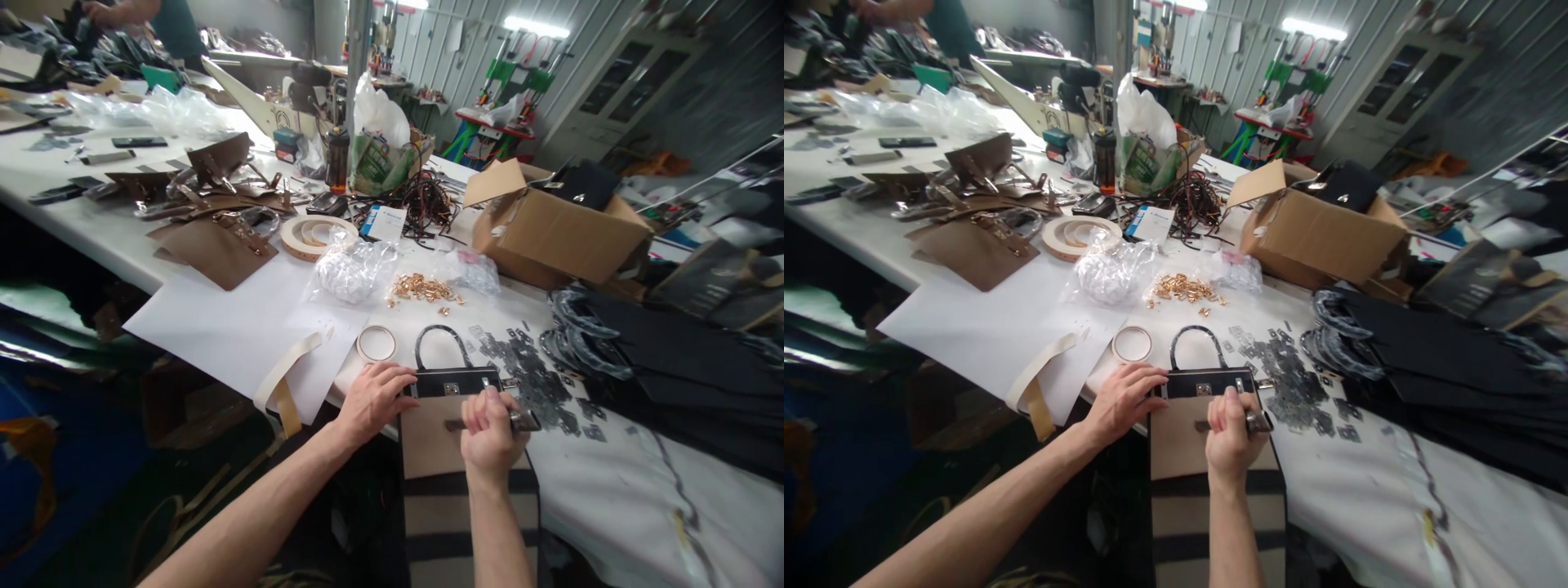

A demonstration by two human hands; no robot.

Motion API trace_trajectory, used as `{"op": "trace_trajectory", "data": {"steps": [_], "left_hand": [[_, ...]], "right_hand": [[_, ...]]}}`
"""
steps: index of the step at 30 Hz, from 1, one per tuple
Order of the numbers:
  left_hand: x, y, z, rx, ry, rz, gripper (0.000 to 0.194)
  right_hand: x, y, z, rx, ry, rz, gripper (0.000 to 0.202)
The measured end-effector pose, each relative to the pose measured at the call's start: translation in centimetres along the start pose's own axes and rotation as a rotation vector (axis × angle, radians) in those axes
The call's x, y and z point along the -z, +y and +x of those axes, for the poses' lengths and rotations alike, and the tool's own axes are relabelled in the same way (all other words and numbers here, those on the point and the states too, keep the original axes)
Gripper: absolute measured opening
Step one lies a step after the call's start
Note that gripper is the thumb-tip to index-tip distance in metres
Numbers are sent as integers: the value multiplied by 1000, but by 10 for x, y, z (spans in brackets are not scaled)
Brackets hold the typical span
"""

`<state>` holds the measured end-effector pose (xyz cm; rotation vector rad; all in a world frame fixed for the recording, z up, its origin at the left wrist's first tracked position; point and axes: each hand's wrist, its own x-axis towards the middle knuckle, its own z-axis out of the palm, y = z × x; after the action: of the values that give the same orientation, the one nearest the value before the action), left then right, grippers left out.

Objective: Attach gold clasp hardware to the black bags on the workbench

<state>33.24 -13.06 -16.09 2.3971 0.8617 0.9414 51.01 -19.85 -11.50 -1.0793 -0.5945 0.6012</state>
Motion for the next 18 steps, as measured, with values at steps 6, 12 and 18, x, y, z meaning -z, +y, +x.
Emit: {"op": "trace_trajectory", "data": {"steps": [6, 12, 18], "left_hand": [[-4, 4, 2, 36, -37, 45, 36], [-2, 6, 2, 65, -76, 31, 35], [4, 11, 7, 130, -116, -11, 31]], "right_hand": [[1, 1, -1, 8, -2, 8, 51], [3, 2, -1, 8, -4, 1, 51], [-3, -4, -1, 27, 1, 51, 49]]}}
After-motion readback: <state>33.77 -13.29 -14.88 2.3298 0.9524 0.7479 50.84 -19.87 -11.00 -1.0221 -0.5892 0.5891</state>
